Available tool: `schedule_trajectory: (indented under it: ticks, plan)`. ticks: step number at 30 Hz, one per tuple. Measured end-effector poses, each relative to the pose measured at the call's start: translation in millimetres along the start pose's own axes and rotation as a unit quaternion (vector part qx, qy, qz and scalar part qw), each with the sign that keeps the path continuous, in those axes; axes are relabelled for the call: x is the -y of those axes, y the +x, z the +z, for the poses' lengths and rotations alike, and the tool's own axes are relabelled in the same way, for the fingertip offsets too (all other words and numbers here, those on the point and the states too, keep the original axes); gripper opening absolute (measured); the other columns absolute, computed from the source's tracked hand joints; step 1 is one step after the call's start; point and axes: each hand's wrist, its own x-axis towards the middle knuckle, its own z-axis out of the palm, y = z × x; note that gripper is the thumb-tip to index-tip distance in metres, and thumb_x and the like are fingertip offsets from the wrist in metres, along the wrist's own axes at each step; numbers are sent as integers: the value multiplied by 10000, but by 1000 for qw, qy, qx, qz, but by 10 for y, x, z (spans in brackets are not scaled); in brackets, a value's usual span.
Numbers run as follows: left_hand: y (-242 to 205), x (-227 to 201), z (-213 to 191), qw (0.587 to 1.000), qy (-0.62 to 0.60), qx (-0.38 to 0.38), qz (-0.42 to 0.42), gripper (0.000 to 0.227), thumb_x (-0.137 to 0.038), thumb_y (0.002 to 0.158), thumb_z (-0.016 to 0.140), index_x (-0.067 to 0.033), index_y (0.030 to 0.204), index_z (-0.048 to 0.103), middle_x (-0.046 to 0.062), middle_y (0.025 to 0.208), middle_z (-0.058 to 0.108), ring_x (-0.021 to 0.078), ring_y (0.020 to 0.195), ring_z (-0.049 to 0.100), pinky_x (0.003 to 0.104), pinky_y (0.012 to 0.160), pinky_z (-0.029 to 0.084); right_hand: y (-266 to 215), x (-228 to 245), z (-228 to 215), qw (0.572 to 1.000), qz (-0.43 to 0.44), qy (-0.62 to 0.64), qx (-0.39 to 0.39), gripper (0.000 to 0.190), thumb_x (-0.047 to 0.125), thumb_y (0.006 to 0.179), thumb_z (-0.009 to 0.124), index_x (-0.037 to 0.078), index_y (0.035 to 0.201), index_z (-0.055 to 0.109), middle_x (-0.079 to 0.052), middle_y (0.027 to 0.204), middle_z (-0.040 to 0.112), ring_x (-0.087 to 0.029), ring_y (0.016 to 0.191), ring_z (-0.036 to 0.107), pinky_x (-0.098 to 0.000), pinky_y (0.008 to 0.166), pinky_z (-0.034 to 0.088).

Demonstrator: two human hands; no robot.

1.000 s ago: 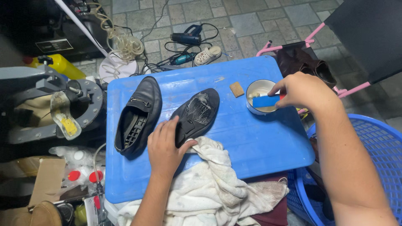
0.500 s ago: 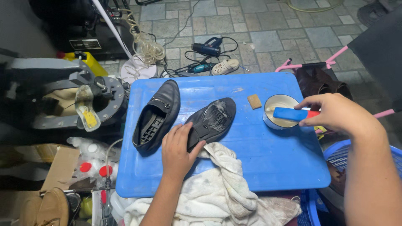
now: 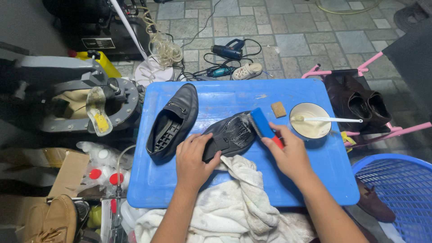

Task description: The person cleans a pair of black loafers by applying a white cleaning paste to the soles with a brush, scrubbing the soles, and wiping them with a cloth. The person repeats the application and scrubbing process on the soles and sides of the shoes.

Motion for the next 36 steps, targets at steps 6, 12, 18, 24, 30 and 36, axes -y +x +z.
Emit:
schedule_trajectory:
  ticks: [6,12,18,24,30,36]
  plan:
    - [-1,-5,24,1000,10,-5,3,433,-279,751,816,-98,1134,725,40,1135,710,271,1169,620,430,973,429,80,32,307,995,-18,-72,-66,376,248,947,709,-17,1211,668,-260,1116,711,-428,1020,693,-450,862,544]
    - [0,17,34,1000,6,-3,-1,403,-277,759,815,-103,1114,738,28,1140,705,263,1173,621,424,964,434,20,22,215,992,-44,-110,-37,375,259,904,737,2,1175,704,-235,1102,730,-415,989,702,-445,853,548]
    - [33,8,24,1000,-1,-5,-6,411,-271,742,817,-103,1109,738,29,1136,710,271,1170,621,426,962,438,-128,126,422,996,-66,-59,-21,414,247,894,731,-18,1210,691,-239,1012,722,-410,915,704,-440,809,551]
    - [1,23,40,1000,-1,-3,-3,417,-269,757,815,-99,1130,736,39,1160,706,282,1187,614,436,979,437,176,-37,264,990,-17,-123,-74,382,248,935,720,-9,1216,691,-252,1048,717,-430,934,698,-467,816,543]
    - [2,31,39,1000,3,1,-9,413,-267,758,813,-100,1128,737,32,1157,713,279,1190,614,442,985,435,45,86,478,994,-54,-80,-47,375,224,936,701,-12,1226,679,-261,1009,711,-447,926,687,-476,812,542]
    - [-2,24,37,1000,9,3,-9,412,-271,766,812,-101,1133,738,35,1164,712,282,1193,612,441,985,435,236,-62,322,990,-21,-107,-84,338,235,976,695,-2,1216,679,-257,1064,709,-429,968,693,-468,839,546]
